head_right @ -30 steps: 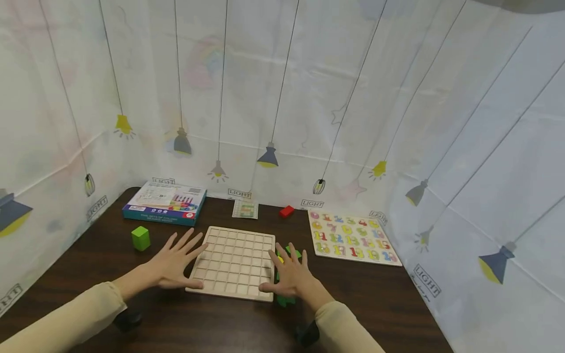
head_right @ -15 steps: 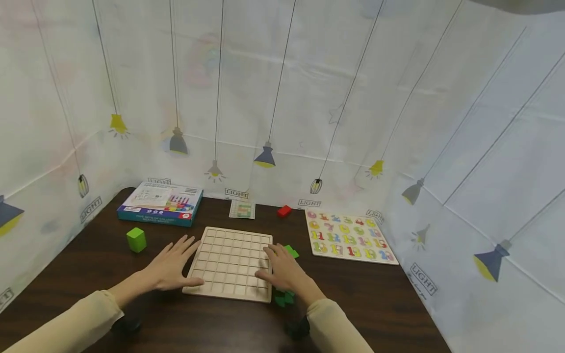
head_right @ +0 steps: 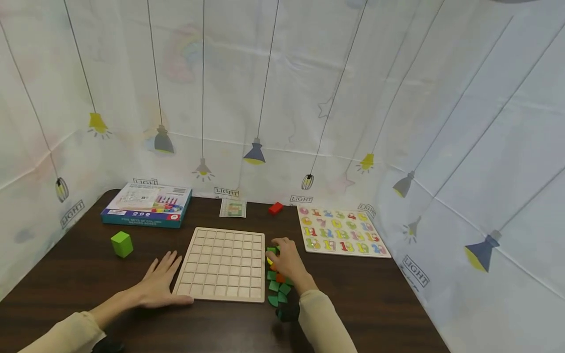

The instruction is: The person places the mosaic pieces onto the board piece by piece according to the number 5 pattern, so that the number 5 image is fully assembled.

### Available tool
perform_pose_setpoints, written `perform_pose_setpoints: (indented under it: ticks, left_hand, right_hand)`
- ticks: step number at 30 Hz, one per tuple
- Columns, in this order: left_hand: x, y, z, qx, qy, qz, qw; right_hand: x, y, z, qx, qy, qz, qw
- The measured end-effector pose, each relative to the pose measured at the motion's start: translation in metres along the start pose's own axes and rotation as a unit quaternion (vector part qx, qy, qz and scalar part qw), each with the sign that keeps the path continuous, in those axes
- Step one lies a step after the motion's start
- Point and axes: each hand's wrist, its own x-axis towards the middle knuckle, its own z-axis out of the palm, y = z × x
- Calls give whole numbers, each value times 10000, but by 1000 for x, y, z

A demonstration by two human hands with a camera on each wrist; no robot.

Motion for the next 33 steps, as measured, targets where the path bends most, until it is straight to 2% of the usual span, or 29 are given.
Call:
perform_pose_setpoints:
  ticks: [3, 10, 15, 20, 21, 28, 33]
  left_hand:
    - [-2, 1, -2, -203, -77, 84, 9997]
    - [-1, -1, -1, -78, -152, 54, 9998]
    - [-4, 1, -5, -290, -125, 135, 9994]
    - [0, 1, -5, -197, -225, 196, 9994]
    - [0, 5, -7, -148, -273, 145, 9994]
    - [4, 3, -8, -3, -383, 64, 9992]
    - [7, -6, 2, 77, -379, -31, 9992]
  right_hand:
    - [2, 8, 0, -45, 67, 147, 9999]
    - [8, 21, 1, 109, 299, 747, 9967]
    - [12, 27, 5, 47, 330, 887, 9955]
    - [17, 30, 8, -104, 535, 1119, 9922]
    - [17, 30, 8, -163, 565, 1174, 9913]
    - [23, 30, 13, -476, 800, 1391, 9859]
    - [28, 28, 16, -637, 864, 1542, 9822]
